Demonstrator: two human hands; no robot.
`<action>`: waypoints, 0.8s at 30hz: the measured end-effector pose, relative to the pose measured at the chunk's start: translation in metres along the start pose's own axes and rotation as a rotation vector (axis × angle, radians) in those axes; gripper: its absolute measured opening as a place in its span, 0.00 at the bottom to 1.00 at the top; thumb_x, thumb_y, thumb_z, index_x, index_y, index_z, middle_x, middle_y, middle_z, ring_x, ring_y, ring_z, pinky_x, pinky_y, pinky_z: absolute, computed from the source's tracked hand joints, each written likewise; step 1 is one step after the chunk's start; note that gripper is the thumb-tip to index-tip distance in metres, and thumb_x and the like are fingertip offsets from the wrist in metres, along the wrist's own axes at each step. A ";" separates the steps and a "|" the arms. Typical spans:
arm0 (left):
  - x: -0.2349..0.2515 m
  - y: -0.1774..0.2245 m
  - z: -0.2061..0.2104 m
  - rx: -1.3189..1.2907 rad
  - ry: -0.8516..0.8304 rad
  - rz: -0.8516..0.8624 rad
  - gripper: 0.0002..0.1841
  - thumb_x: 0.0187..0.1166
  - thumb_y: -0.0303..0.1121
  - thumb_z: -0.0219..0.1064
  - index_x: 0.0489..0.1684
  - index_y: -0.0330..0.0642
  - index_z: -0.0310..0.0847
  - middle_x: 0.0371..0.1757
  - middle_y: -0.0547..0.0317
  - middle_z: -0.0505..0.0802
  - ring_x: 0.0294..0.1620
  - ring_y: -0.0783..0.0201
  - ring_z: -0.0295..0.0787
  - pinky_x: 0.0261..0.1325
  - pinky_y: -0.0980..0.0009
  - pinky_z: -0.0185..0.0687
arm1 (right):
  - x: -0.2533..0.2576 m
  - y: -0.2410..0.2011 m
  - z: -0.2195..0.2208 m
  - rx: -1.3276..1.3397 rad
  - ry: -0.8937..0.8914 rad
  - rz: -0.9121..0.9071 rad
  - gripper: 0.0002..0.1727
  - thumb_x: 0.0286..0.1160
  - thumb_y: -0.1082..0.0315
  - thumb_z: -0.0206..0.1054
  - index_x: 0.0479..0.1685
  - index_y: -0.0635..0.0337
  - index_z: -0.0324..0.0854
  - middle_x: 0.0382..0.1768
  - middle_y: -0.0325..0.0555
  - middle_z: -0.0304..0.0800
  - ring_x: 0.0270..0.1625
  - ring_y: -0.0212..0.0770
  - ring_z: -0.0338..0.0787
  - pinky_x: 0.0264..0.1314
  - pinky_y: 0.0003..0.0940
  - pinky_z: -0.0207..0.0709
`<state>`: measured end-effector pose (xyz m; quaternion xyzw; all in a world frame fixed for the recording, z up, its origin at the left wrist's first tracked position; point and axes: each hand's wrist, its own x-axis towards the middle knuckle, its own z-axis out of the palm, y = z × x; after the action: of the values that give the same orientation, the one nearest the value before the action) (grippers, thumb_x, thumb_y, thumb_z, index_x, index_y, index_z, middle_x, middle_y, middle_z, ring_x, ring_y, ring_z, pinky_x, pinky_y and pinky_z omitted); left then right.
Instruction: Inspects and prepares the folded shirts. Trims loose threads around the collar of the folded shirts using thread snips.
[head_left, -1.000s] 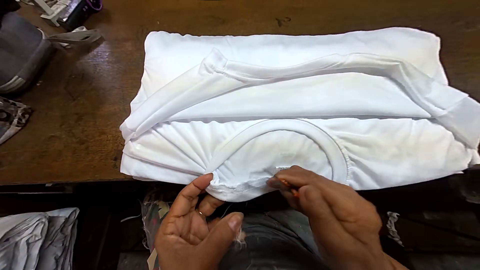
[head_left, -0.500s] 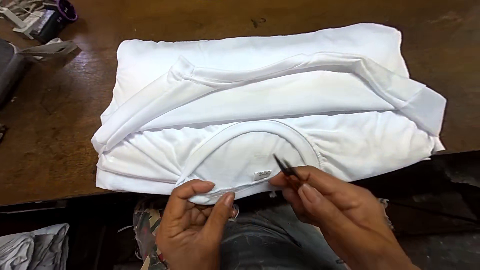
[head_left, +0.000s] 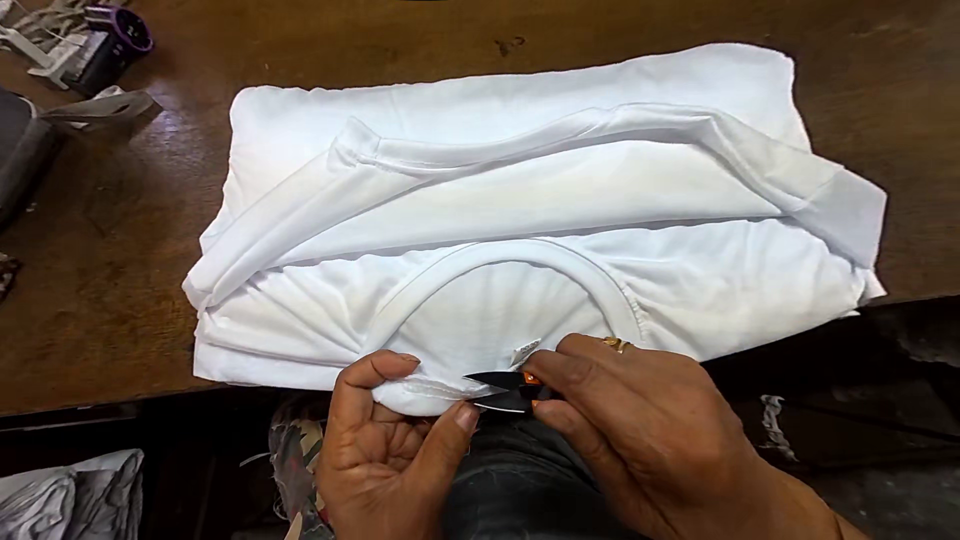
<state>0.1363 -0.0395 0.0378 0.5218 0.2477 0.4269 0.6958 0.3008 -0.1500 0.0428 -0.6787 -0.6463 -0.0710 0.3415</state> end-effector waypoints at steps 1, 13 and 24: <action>0.000 0.000 0.000 -0.003 -0.002 -0.005 0.27 0.63 0.14 0.76 0.62 0.43 0.75 0.46 0.52 0.95 0.40 0.64 0.97 0.45 0.71 0.95 | 0.001 -0.001 0.001 -0.012 0.002 -0.004 0.22 0.93 0.56 0.49 0.45 0.59 0.87 0.27 0.37 0.76 0.27 0.32 0.74 0.23 0.26 0.61; -0.002 0.003 0.002 0.070 0.046 -0.014 0.29 0.59 0.12 0.77 0.61 0.38 0.75 0.42 0.50 0.96 0.35 0.62 0.97 0.40 0.70 0.95 | 0.002 -0.007 0.008 -0.142 0.054 -0.034 0.18 0.90 0.60 0.54 0.41 0.60 0.88 0.26 0.41 0.79 0.26 0.36 0.76 0.23 0.30 0.61; -0.001 -0.014 0.009 0.152 -0.225 0.094 0.25 0.75 0.24 0.74 0.73 0.43 0.80 0.64 0.56 0.90 0.51 0.64 0.93 0.55 0.69 0.92 | -0.013 0.008 -0.015 1.195 0.206 0.683 0.28 0.94 0.44 0.45 0.52 0.54 0.86 0.22 0.31 0.69 0.18 0.23 0.64 0.18 0.15 0.58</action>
<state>0.1476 -0.0461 0.0273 0.6287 0.1749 0.3779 0.6568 0.3119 -0.1684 0.0441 -0.5295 -0.2891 0.3442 0.7195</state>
